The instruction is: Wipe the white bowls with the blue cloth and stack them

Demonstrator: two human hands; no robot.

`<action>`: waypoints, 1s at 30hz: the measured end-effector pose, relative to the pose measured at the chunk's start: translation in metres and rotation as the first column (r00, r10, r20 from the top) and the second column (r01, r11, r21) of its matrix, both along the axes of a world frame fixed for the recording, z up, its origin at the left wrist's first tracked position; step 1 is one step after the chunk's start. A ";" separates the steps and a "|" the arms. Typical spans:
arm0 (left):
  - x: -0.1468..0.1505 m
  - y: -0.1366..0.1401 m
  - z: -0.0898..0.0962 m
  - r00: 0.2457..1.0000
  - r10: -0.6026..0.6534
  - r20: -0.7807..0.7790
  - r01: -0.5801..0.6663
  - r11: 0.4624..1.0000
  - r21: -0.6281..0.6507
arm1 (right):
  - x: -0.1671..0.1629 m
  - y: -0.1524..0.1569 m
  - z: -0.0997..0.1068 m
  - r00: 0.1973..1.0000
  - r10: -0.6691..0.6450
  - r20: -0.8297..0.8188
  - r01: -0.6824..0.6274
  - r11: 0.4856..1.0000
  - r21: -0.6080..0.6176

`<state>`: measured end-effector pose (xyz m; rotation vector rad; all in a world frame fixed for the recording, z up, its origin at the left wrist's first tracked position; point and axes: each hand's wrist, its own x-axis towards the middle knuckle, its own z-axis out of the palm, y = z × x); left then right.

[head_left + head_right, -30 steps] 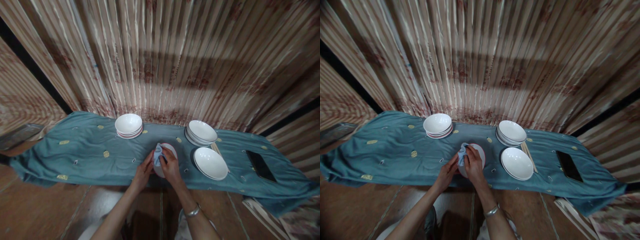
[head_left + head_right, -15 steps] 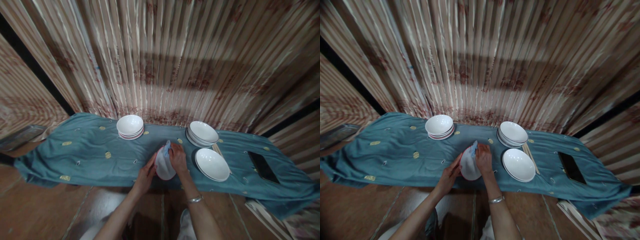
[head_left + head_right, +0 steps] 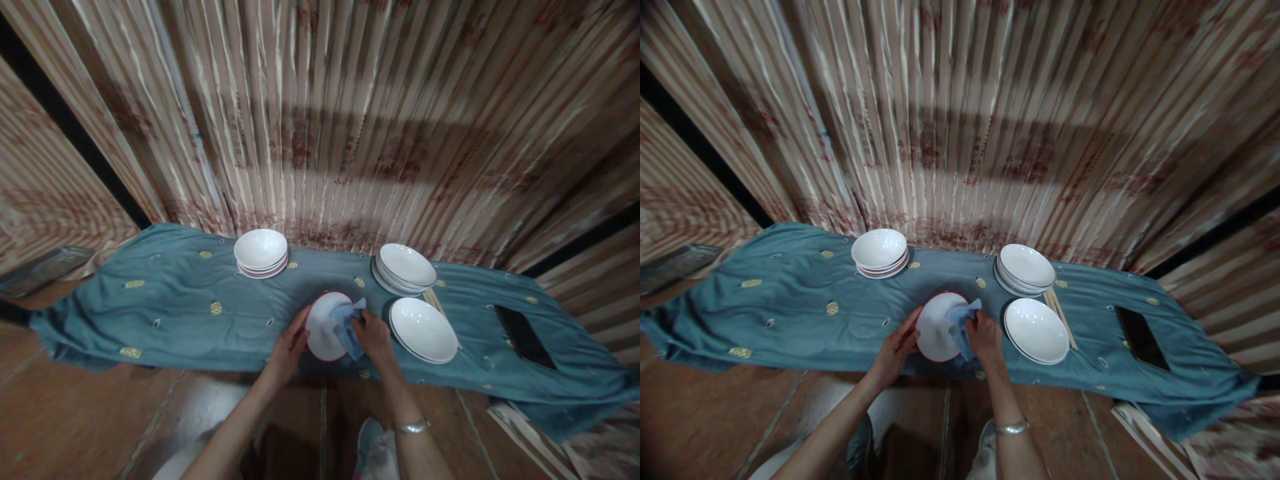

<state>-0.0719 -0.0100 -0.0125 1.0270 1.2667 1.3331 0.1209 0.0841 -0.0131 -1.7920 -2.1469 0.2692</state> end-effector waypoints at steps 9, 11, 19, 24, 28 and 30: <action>-0.005 -0.004 -0.003 0.999 0.029 0.027 -0.025 0.991 -0.130 | -0.010 0.002 0.008 0.989 0.123 -0.087 -0.098 0.965 0.243; -0.006 -0.006 -0.001 1.000 -0.013 0.018 0.015 0.990 -0.141 | -0.013 0.004 0.011 0.976 0.191 -0.102 -0.152 0.940 0.306; -0.023 0.000 0.017 0.947 0.110 -0.300 -0.121 0.992 -0.018 | -0.029 0.005 0.025 0.926 0.361 -0.107 -0.307 0.889 0.341; -0.018 0.010 0.023 0.986 0.166 -0.002 -0.165 0.980 -0.110 | -0.043 -0.001 0.031 0.877 0.467 -0.112 -0.394 0.833 0.388; -0.015 0.013 0.028 0.983 0.161 0.085 -0.146 0.975 -0.166 | -0.050 -0.003 0.032 0.833 0.539 -0.125 -0.452 0.793 0.408; -0.014 0.013 0.029 0.983 0.165 0.084 -0.149 0.975 -0.163 | -0.051 -0.003 0.031 0.830 0.543 -0.128 -0.460 0.795 0.397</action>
